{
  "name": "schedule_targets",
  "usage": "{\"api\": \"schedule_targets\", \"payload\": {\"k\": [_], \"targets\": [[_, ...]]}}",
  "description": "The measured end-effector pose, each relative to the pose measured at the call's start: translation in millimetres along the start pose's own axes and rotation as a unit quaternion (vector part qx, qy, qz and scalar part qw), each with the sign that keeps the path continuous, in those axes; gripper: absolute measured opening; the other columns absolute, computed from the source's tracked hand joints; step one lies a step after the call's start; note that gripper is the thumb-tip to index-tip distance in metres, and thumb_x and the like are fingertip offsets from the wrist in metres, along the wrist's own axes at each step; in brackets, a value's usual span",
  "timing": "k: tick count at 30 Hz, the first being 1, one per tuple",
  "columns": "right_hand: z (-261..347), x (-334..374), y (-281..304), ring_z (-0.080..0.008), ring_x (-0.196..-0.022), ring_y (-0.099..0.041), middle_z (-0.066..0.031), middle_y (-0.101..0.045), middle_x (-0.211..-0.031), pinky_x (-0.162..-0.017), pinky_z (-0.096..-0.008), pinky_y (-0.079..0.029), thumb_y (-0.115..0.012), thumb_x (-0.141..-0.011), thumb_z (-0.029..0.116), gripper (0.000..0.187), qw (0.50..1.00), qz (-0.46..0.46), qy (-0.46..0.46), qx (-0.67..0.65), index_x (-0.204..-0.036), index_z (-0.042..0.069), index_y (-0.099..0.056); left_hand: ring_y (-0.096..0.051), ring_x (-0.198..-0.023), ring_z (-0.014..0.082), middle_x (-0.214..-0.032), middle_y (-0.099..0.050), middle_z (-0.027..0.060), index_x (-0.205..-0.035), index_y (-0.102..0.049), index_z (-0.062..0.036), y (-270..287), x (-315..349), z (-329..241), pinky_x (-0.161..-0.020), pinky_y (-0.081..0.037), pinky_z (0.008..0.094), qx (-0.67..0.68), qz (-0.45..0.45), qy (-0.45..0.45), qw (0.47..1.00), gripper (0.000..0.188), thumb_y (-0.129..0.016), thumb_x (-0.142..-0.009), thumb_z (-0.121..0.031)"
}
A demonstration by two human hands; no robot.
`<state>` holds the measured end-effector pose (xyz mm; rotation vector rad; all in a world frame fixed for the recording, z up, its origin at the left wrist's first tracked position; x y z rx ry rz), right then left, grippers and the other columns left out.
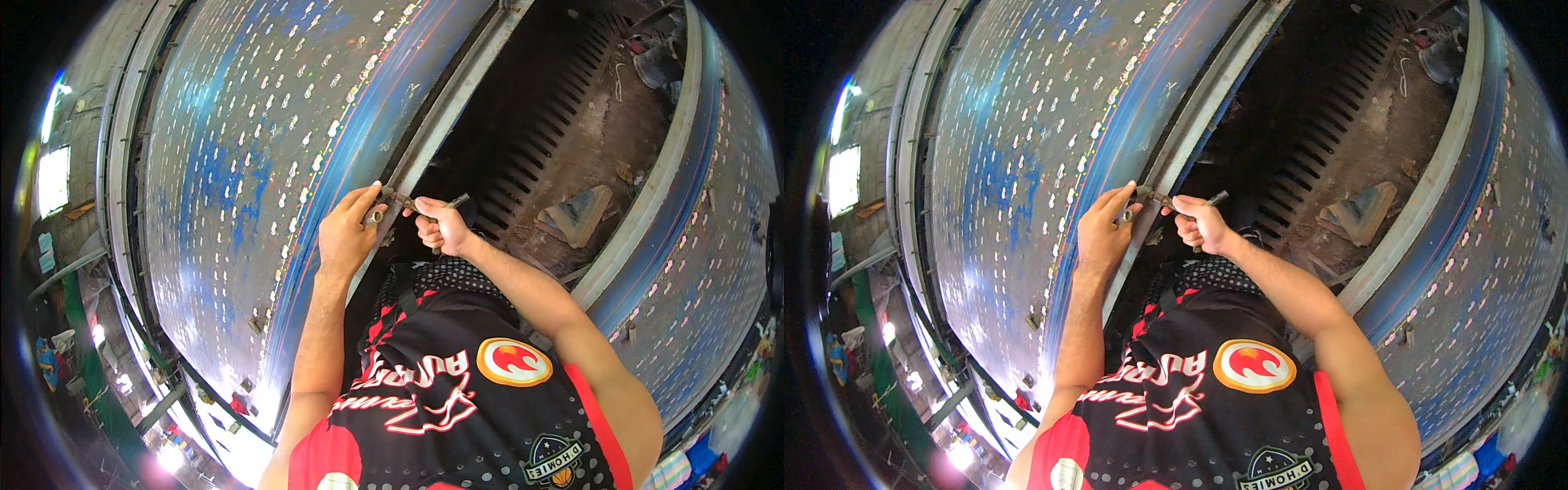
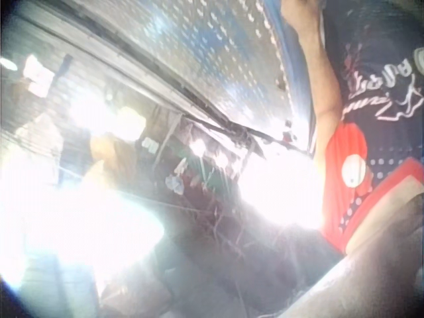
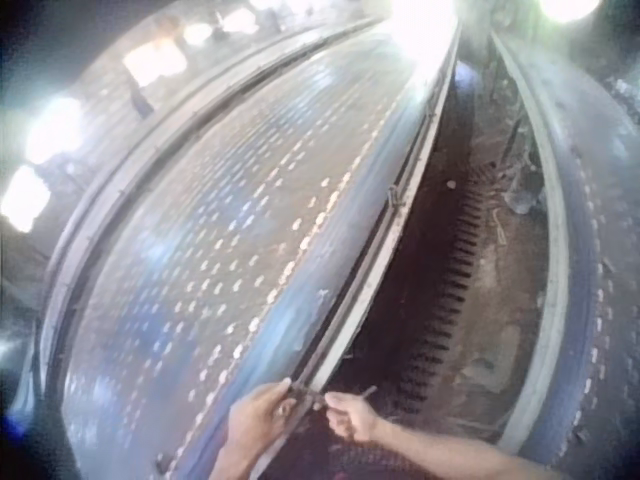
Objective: The person uses a wrench to tighten bolts on a large curved metal panel in a workshop. They repeatedly position the wrench and turn it to secure fasteners along the panel's edge.
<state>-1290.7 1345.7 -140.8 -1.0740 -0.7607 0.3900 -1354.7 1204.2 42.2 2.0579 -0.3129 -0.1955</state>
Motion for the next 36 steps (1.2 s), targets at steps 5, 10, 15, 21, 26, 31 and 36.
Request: {"api": "schedule_targets", "payload": {"k": [5,10,15,21,26,31,36], "targets": [[40,2,-10,-0.0120,-0.047,-0.054,-0.0004,-0.054,-0.059,-0.046,-0.0298,-0.044,-0.069,-0.107,0.031,0.029,0.812,-0.072,0.379,0.437,-0.114,0.003,-0.073,-0.081,-0.100,0.0264,-0.125,-0.078,0.0112,-0.125,-0.075,-0.0078,-16,-3,17,-0.086,-0.063,0.0368,0.066,0.008,-0.008,0.998,0.044,-0.068,-0.085,0.010],[60,18,-25,-0.0248,-0.066,-0.067,-0.0035,-0.065,-0.078,-0.059,-0.0403,-0.054,-0.070,-0.100,0.027,0.046,0.376,0.014,0.378,0.846,-0.140,0.007,-0.061,-0.081,-0.099,0.0259,-0.123,-0.078,0.0139,-0.126,-0.072,-0.0064,-22,-7,25,-0.086,-0.063,0.0380,0.124,0.023,-0.004,0.992,0.045,-0.066,-0.086,0.013],[37,48,-64,-0.0216,-0.095,-0.057,-0.0055,-0.058,-0.105,-0.087,-0.0370,-0.046,-0.060,-0.098,0.019,0.074,0.223,-0.081,0.159,0.958,-0.168,0.008,-0.037,-0.079,-0.100,0.0302,-0.122,-0.075,0.0121,-0.128,-0.070,-0.0078,-14,-17,17,-0.083,-0.063,0.0410,0.076,0.047,-0.048,0.995,0.044,-0.067,-0.087,0.009],[34,54,-82,-0.0242,-0.096,-0.056,-0.0070,-0.059,-0.105,-0.087,-0.0388,-0.047,-0.063,-0.096,0.017,0.077,0.247,-0.113,0.154,0.950,-0.168,0.005,-0.036,-0.072,-0.095,0.0377,-0.119,-0.069,0.0089,-0.130,-0.066,-0.0130,-23,-18,26,-0.078,-0.061,0.0476,0.042,0.090,-0.094,0.991,0.039,-0.066,-0.092,-0.002],[54,76,-92,-0.0295,-0.098,-0.060,-0.0120,-0.065,-0.110,-0.088,-0.0428,-0.048,-0.069,-0.088,0.010,0.087,0.310,-0.105,0.100,0.940,-0.167,0.003,-0.034,-0.070,-0.093,0.0390,-0.105,-0.069,0.0162,-0.118,-0.069,-0.0073,15,-11,22,-0.077,-0.056,0.0463,0.139,-0.025,-0.055,0.988,0.034,-0.077,-0.086,0.002],[93,109,-68,-0.0345,-0.101,-0.063,-0.0156,-0.068,-0.110,-0.091,-0.0466,-0.049,-0.071,-0.096,0.012,0.072,0.392,-0.174,0.129,0.894,-0.161,-0.002,-0.042,-0.075,-0.101,0.0359,-0.111,-0.075,0.0149,-0.118,-0.071,-0.0067,75,-25,44,-0.085,-0.062,0.0438,0.135,-0.197,-0.106,0.965,0.036,-0.083,-0.085,0.001],[106,120,-38,-0.0423,-0.115,-0.069,-0.0243,-0.072,-0.127,-0.100,-0.0477,-0.054,-0.072,-0.100,0.018,0.054,0.481,-0.341,0.135,0.796,-0.148,-0.002,-0.056,-0.076,-0.111,0.0339,-0.121,-0.078,0.0134,-0.115,-0.074,-0.0079,91,-8,144,-0.095,-0.062,0.0418,0.011,-0.329,-0.037,0.944,0.027,-0.082,-0.090,-0.002]]}}
Point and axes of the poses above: each hand's wrist, its own x-axis away from the middle knuckle, its own y-axis out of the back of the hand, z = x × y, the point moved 6 cm from there along -x, towards the middle knuckle
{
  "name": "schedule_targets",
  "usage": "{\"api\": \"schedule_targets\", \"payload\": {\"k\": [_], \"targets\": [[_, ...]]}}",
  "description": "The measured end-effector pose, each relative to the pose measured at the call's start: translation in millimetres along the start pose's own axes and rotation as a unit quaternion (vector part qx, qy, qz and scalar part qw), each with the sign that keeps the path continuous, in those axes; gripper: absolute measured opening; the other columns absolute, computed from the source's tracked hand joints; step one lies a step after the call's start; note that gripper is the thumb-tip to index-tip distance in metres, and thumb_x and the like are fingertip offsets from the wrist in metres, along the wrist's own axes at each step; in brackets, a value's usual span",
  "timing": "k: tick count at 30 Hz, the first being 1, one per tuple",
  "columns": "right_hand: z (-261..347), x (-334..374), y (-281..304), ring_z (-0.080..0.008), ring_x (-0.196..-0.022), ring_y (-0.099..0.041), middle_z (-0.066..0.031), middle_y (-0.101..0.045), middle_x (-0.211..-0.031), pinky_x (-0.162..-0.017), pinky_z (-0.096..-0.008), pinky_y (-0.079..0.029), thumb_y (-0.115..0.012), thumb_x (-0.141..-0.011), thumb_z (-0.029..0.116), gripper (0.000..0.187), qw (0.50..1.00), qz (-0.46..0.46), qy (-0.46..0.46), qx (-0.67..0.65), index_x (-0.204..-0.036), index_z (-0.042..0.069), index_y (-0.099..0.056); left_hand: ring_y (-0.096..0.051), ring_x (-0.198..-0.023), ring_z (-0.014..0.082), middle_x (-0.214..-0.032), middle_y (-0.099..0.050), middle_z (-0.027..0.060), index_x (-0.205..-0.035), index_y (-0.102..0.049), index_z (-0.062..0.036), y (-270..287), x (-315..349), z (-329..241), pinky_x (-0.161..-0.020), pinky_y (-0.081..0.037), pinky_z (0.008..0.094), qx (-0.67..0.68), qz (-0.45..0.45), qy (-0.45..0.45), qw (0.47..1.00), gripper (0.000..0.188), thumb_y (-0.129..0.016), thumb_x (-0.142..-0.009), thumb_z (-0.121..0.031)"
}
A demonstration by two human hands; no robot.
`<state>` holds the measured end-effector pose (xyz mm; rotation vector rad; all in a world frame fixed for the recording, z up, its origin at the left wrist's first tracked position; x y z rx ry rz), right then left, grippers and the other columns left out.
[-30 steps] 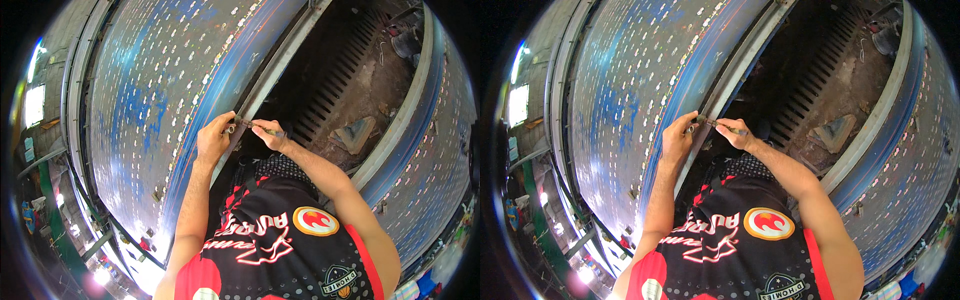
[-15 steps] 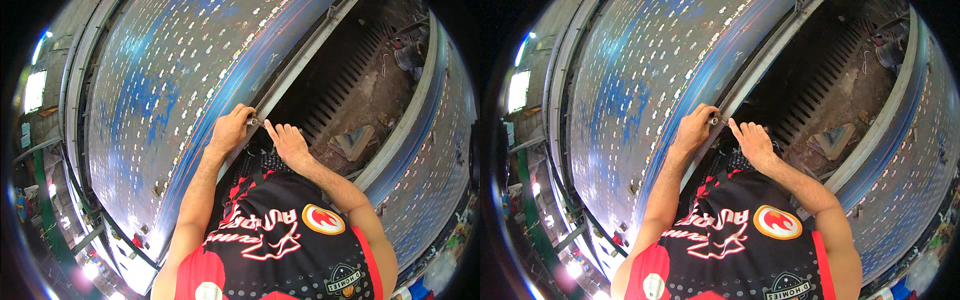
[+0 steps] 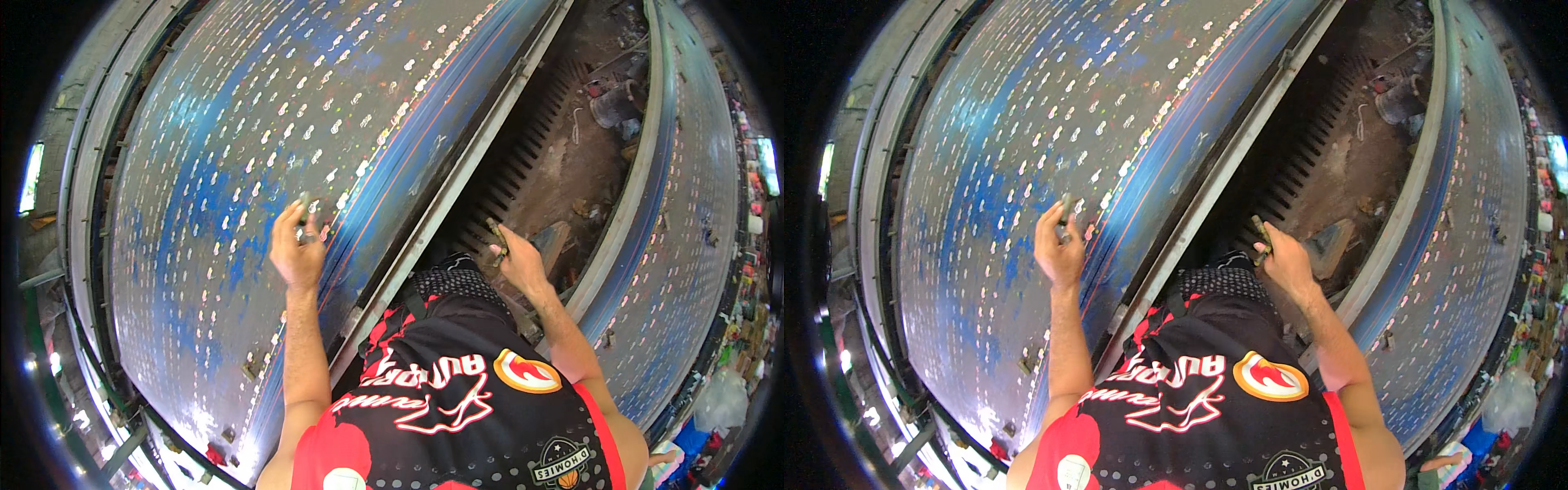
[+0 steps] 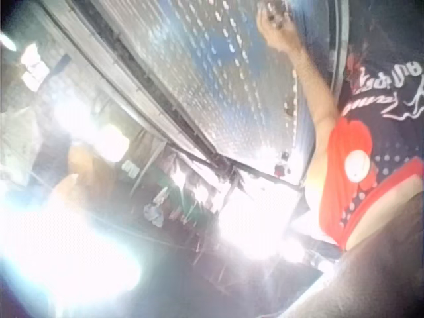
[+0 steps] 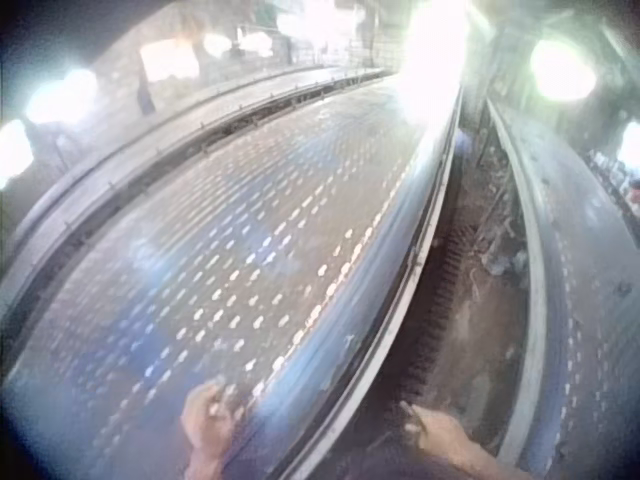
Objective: The person uses a wrench to tighten bolts on a large curved metal panel in a workshop. They repeatedly position the wrench and turn it to secure fasteners along the panel's edge.
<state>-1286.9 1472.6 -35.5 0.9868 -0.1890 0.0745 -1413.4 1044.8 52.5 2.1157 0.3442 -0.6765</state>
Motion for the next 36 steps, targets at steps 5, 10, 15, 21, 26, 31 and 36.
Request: {"api": "schedule_targets", "payload": {"k": [5,10,15,21,26,31,36], "targets": [[5,-15,-2,-0.0417,-0.104,-0.075,-0.0221,-0.078,-0.110,-0.090,-0.0477,-0.059,-0.072,-0.102,0.029,0.038,0.992,-0.009,-0.101,-0.071,-0.130,0.003,-0.071,-0.077,-0.110,0.0302,-0.129,-0.077,0.0136,-0.117,-0.079,-0.0058,-2,38,64,-0.092,-0.063,0.0395,-0.092,0.140,0.076,0.983,0.025,-0.081,-0.094,-0.014],[-39,-56,13,-0.0161,-0.091,-0.069,-0.0038,-0.077,-0.097,-0.085,-0.0342,-0.056,-0.077,-0.102,0.035,0.040,0.947,-0.022,-0.184,-0.262,-0.123,0.001,-0.076,-0.078,-0.104,0.0316,-0.118,-0.080,0.0127,-0.111,-0.082,-0.0061,-4,22,37,-0.086,-0.062,0.0404,-0.089,0.109,0.108,0.984,0.018,-0.080,-0.096,-0.015],[-82,-120,59,-0.0008,-0.059,-0.031,0.0117,-0.038,-0.072,-0.054,-0.0208,-0.027,-0.066,-0.111,0.037,0.035,0.765,0.018,-0.240,-0.597,-0.125,0.005,-0.068,-0.075,-0.091,0.0329,-0.100,-0.078,0.0126,-0.102,-0.078,-0.0038,-48,-27,-10,-0.081,-0.059,0.0420,-0.033,0.105,0.132,0.985,0.009,-0.076,-0.099,-0.012],[-138,-211,120,-0.0021,-0.055,-0.036,0.0090,-0.039,-0.067,-0.050,-0.0215,-0.031,-0.052,-0.117,0.035,0.039,0.690,0.077,-0.167,-0.700,-0.135,0.002,-0.064,-0.075,-0.092,0.0352,-0.101,-0.077,0.0150,-0.107,-0.078,-0.0046,-167,-88,-96,-0.080,-0.059,0.0429,0.015,0.141,0.056,0.988,0.011,-0.077,-0.098,-0.012],[-166,-279,135,-0.0020,-0.049,-0.036,0.0076,-0.044,-0.065,-0.044,-0.0219,-0.029,-0.054,-0.116,0.036,0.041,0.664,0.127,-0.164,-0.719,-0.132,0.000,-0.065,-0.077,-0.100,0.0348,-0.111,-0.079,0.0167,-0.118,-0.077,-0.0046,-270,-148,-192,-0.086,-0.060,0.0427,0.052,0.190,0.052,0.979,0.023,-0.079,-0.097,-0.014],[-182,-321,131,-0.0014,-0.045,-0.033,0.0071,-0.044,-0.064,-0.040,-0.0202,-0.025,-0.055,-0.115,0.037,0.042,0.597,0.201,-0.173,-0.757,-0.128,-0.001,-0.067,-0.078,-0.098,0.0298,-0.116,-0.081,0.0144,-0.131,-0.077,-0.0090,-360,-205,-274,-0.080,-0.058,0.0374,0.050,0.225,-0.009,0.973,0.034,-0.080,-0.097,-0.014],[-190,-328,129,-0.0013,-0.043,-0.030,0.0074,-0.043,-0.063,-0.039,-0.0202,-0.024,-0.053,-0.116,0.033,0.038,0.503,0.283,-0.209,-0.789,-0.127,-0.001,-0.066,-0.078,-0.102,0.0340,-0.115,-0.080,0.0160,-0.130,-0.077,-0.0085,-419,-221,-296,-0.088,-0.060,0.0411,0.025,0.329,0.012,0.944,0.037,-0.080,-0.093,-0.009]]}}
Point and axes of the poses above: each hand's wrist, its own x-axis away from the middle knuckle, its own y-axis out of the back of the hand, z = x × y, the point moved 6 cm from there along -x, towards the middle knuckle
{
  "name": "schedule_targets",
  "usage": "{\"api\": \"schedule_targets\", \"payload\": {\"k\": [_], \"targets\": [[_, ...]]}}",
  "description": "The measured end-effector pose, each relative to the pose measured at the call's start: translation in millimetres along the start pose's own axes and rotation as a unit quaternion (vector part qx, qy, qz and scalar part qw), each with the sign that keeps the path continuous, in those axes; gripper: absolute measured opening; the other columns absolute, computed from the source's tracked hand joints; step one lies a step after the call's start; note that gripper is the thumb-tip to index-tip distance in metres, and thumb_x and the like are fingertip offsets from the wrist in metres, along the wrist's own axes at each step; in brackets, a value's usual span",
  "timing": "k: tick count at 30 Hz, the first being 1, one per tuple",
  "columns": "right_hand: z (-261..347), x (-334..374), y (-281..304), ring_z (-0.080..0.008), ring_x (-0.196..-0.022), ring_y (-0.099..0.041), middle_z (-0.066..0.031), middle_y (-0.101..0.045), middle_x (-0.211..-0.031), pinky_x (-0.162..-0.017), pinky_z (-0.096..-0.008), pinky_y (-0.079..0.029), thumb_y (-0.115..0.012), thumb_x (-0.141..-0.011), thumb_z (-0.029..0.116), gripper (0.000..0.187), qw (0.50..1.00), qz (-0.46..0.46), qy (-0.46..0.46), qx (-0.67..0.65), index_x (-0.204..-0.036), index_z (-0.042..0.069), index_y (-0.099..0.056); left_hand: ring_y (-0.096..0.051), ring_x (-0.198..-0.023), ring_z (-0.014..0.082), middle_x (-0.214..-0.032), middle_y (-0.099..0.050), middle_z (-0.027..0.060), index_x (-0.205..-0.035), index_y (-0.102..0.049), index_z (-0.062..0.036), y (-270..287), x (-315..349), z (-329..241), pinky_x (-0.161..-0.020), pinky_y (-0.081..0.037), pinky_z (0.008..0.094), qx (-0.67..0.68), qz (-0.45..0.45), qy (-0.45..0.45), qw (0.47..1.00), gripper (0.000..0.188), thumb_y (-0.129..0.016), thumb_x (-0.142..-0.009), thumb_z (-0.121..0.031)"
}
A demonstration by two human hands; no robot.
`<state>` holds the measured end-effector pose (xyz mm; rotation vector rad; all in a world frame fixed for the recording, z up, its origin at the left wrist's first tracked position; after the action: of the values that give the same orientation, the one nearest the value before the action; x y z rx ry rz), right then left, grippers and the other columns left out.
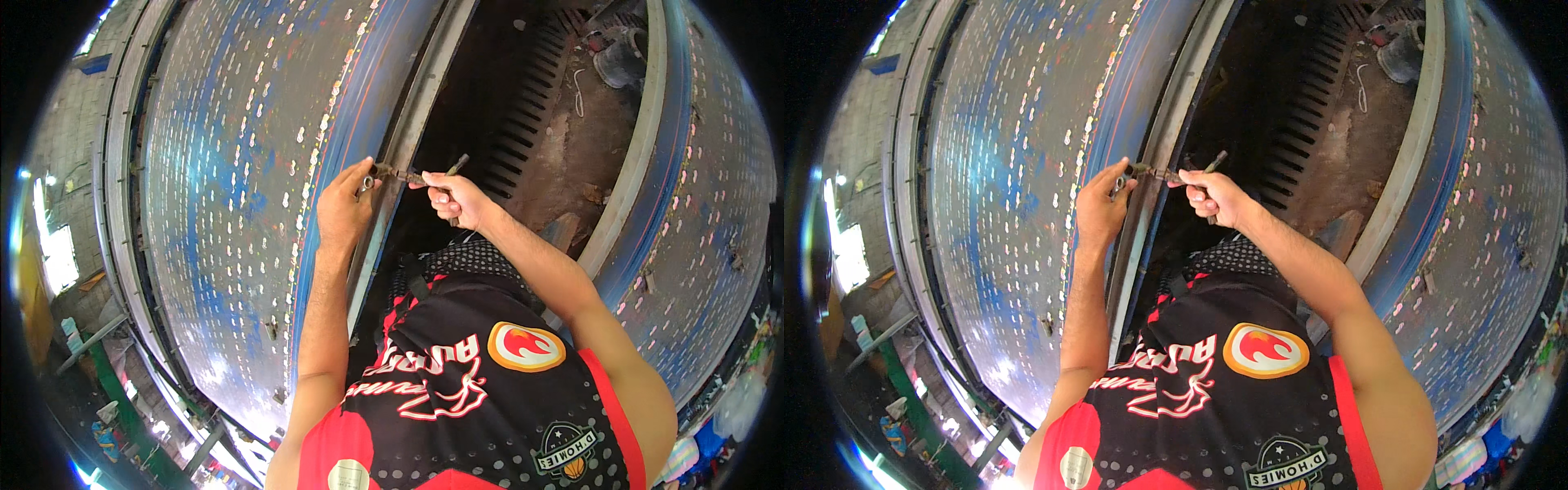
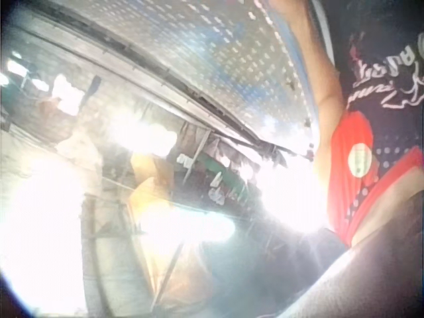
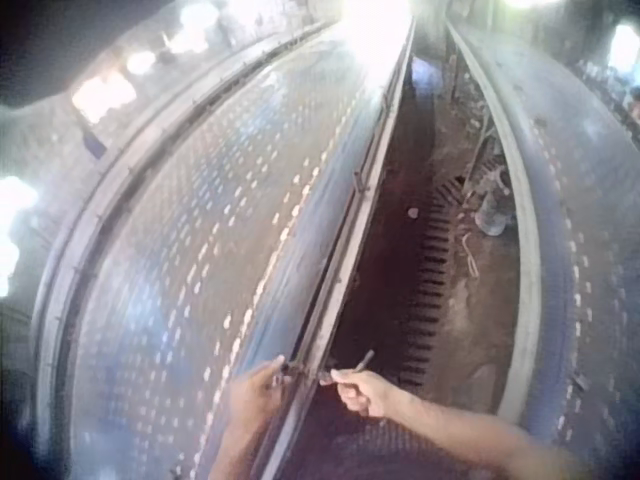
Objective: The person uses a wrench to tighten bolts on a large curved metal panel in a workshop. They repeatedly position the wrench and turn it to secure fasteners along the panel's edge.
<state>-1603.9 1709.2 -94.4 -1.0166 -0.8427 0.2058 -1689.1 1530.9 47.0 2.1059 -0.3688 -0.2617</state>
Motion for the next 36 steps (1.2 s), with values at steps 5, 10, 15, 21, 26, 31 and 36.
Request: {"api": "schedule_targets", "payload": {"k": [5,10,15,21,26,31,36], "targets": [[-1,-6,3,-0.0016,-0.043,-0.031,0.0075,-0.041,-0.062,-0.039,-0.0206,-0.025,-0.053,-0.116,0.032,0.038,0.997,0.032,-0.033,-0.064,-0.128,-0.002,-0.065,-0.078,-0.093,0.0229,-0.110,-0.081,0.0172,-0.125,-0.080,-0.0074,-10,-11,11,-0.081,-0.058,0.0351,0.023,0.056,0.086,0.994,0.036,-0.083,-0.089,-0.002],[-9,-12,4,-0.0033,-0.042,-0.032,0.0065,-0.038,-0.061,-0.039,-0.0220,-0.027,-0.049,-0.117,0.034,0.043,0.964,0.074,-0.130,-0.220,-0.136,-0.003,-0.060,-0.068,-0.076,0.0149,-0.109,-0.083,0.0108,-0.126,-0.079,-0.0088,-18,-12,15,-0.072,-0.053,0.0311,0.065,0.032,0.034,0.997,0.037,-0.083,-0.090,0.000],[-16,-14,-4,-0.0040,-0.043,-0.031,0.0056,-0.037,-0.062,-0.039,-0.0224,-0.025,-0.052,-0.116,0.032,0.041,0.888,0.175,-0.189,-0.381,-0.134,-0.004,-0.061,-0.063,-0.069,0.0149,-0.110,-0.083,0.0077,-0.130,-0.077,-0.0116,-22,-9,14,-0.067,-0.052,0.0326,0.096,0.053,0.081,0.991,0.039,-0.082,-0.092,-0.003],[-14,-13,-13,-0.0060,-0.041,-0.030,0.0049,-0.037,-0.061,-0.039,-0.0242,-0.027,-0.048,-0.117,0.030,0.040,0.862,0.167,-0.214,-0.427,-0.136,-0.003,-0.060,-0.067,-0.070,0.0173,-0.116,-0.083,0.0090,-0.126,-0.076,-0.0100,-19,-13,7,-0.067,-0.053,0.0327,0.068,0.044,0.043,0.996,0.035,-0.081,-0.093,0.000],[-10,-14,-8,-0.0054,-0.040,-0.030,0.0055,-0.039,-0.061,-0.037,-0.0255,-0.024,-0.055,-0.115,0.029,0.025,0.995,0.024,-0.045,-0.082,-0.118,0.005,-0.062,-0.078,-0.084,0.0223,-0.118,-0.082,0.0125,-0.124,-0.074,-0.0035,-22,-10,15,-0.076,-0.059,0.0336,0.115,0.029,0.013,0.993,0.032,-0.076,-0.093,0.006],[50,-6,-14,-0.0288,-0.051,-0.067,-0.0111,-0.064,-0.064,-0.046,-0.0437,-0.050,-0.063,-0.109,0.024,0.016,0.685,0.057,0.417,0.594,-0.112,0.009,-0.058,-0.080,-0.093,0.0259,-0.120,-0.080,0.0165,-0.123,-0.072,0.0001,-23,-11,12,-0.084,-0.063,0.0347,0.122,0.046,0.016,0.991,0.033,-0.069,-0.092,0.013],[80,10,-47,-0.0201,-0.052,-0.068,-0.0010,-0.064,-0.064,-0.042,-0.0359,-0.050,-0.064,-0.096,0.024,0.037,0.220,0.136,0.432,0.864,-0.131,0.011,-0.066,-0.077,-0.103,0.0275,-0.121,-0.075,0.0164,-0.130,-0.069,-0.0002,-28,-11,18,-0.087,-0.063,0.0341,0.089,0.078,-0.017,0.993,0.043,-0.063,-0.091,0.017]]}}
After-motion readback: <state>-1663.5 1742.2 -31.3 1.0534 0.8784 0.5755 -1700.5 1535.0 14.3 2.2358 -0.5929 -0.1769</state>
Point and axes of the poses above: each hand's wrist, its own x-axis away from the middle knuckle, its own y-axis out of the back of the hand, z = x × y, the point moved 6 cm from there along -x, towards the middle knuckle
